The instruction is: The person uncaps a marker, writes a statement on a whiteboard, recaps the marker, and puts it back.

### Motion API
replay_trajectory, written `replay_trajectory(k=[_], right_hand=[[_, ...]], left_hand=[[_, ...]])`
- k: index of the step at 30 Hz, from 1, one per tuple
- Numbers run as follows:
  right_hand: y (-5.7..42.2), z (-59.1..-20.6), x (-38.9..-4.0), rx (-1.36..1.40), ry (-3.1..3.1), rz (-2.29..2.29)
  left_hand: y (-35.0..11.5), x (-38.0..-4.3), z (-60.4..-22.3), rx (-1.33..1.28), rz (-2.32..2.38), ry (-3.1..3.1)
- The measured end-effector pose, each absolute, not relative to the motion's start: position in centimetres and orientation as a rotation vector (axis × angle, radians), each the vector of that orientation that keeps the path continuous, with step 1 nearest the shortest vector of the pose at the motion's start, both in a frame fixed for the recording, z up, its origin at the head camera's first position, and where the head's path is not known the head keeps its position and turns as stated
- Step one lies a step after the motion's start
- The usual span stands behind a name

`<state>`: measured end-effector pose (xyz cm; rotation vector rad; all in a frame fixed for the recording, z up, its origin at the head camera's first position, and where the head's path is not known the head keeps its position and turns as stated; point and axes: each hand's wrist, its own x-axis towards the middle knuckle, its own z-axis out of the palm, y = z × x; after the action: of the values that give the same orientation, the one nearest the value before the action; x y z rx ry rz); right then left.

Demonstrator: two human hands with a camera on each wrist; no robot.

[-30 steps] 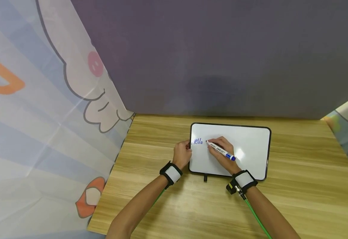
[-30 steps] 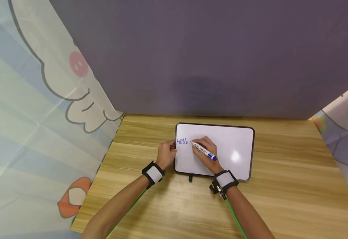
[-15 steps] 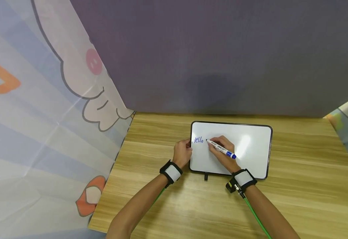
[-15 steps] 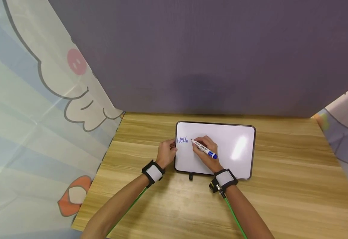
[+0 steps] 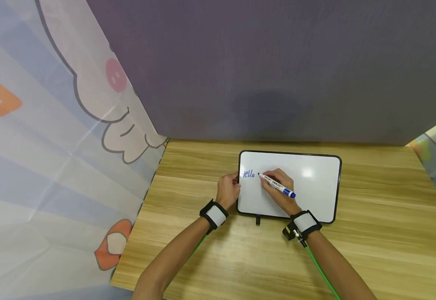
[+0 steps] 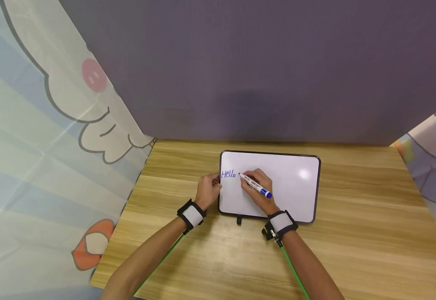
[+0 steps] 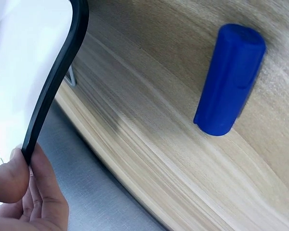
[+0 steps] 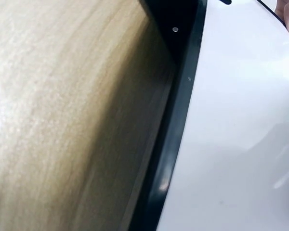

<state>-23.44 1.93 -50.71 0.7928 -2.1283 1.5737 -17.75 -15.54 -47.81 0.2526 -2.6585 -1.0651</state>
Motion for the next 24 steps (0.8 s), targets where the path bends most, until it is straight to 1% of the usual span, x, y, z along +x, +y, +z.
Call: replay_trajectory(k=[10,19,24], right_hand=[[1.9,-50.7,-23.5,0.777,-2.142,1.555],[1.6,-49.1,-22.6,0.77,-2.147,1.563],[1.8,-49.9,-23.0,0.791,-2.145,1.558]], left_hand=[[-15.5,-17.8,-48.0,0.254,-1.067,-2.651],[-15.6,-17.8,-47.9,0.243,-1.065,-2.649],[-15.6,-17.9,-48.0,0.244,-1.058,-2.651]])
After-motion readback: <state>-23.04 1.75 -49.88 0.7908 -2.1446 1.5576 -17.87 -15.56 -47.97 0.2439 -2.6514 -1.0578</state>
